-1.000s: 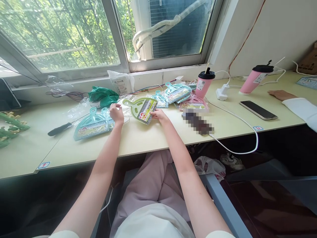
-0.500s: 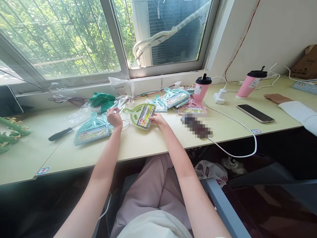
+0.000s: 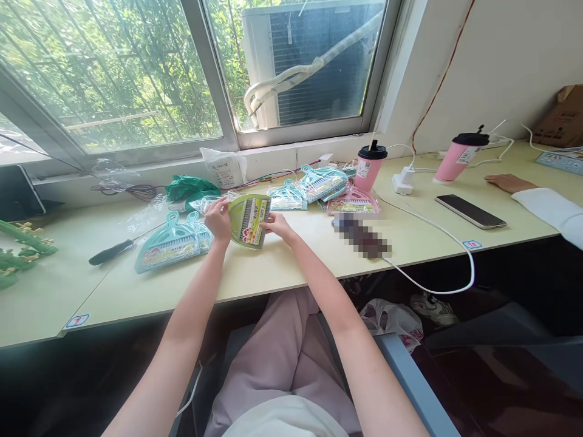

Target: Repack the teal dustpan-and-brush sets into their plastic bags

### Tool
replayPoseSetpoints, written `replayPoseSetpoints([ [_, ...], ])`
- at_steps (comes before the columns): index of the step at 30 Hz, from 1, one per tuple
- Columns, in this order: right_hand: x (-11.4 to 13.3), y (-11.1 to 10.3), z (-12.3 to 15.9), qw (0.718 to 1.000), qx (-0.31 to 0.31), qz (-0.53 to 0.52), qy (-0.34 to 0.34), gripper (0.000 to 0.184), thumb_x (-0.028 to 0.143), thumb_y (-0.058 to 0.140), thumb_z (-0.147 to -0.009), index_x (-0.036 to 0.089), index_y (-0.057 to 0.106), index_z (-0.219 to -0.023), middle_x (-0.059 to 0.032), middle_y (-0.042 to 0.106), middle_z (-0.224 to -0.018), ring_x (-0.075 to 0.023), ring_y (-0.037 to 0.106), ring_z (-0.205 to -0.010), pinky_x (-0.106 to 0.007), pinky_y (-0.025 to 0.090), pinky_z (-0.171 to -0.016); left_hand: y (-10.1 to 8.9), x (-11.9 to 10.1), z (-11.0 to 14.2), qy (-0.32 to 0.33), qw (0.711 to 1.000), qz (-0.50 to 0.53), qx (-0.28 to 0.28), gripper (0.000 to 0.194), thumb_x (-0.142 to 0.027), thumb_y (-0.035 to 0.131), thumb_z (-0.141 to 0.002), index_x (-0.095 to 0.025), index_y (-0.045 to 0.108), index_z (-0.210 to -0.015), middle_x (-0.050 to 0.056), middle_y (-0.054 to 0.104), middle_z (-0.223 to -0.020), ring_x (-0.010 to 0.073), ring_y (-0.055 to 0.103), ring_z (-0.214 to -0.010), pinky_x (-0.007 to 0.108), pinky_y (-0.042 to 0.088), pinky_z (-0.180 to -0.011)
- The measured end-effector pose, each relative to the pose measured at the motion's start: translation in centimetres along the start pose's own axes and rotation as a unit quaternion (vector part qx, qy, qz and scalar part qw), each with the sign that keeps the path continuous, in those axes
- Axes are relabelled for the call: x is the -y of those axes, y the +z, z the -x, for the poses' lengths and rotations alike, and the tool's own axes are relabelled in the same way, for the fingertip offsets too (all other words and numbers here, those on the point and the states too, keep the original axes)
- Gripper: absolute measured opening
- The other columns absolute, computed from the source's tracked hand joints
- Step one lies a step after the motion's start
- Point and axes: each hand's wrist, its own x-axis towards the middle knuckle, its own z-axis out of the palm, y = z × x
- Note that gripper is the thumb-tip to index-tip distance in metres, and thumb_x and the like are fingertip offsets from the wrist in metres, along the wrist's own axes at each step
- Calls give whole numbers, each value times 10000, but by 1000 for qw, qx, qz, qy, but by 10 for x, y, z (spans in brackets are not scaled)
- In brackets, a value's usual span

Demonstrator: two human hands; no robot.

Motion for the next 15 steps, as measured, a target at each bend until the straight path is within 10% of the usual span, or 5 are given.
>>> replayPoseSetpoints([
  [11,-8,-8,-11,984,-121,-133,13,187,76,834,-734,156,710,-849,-61,800,-860,-222,778,-899,-424,614,-1001,-3,-27,10,95,991,30,92,309,-179,479,-990,-280,744,-1114,64,669,-1388,244,538,-1370,432,419,-1186],
  [15,-6,-14,-13,978,-128,-161,-25,210,120,844,-731,169,706,-881,-62,806,-946,-230,768,-984,-414,610,-1011,-2,-39,17,53,998,0,26,441,-301,628,-943,-275,606,-1383,124,398,-1633,312,247,-1589,538,266,-1272],
])
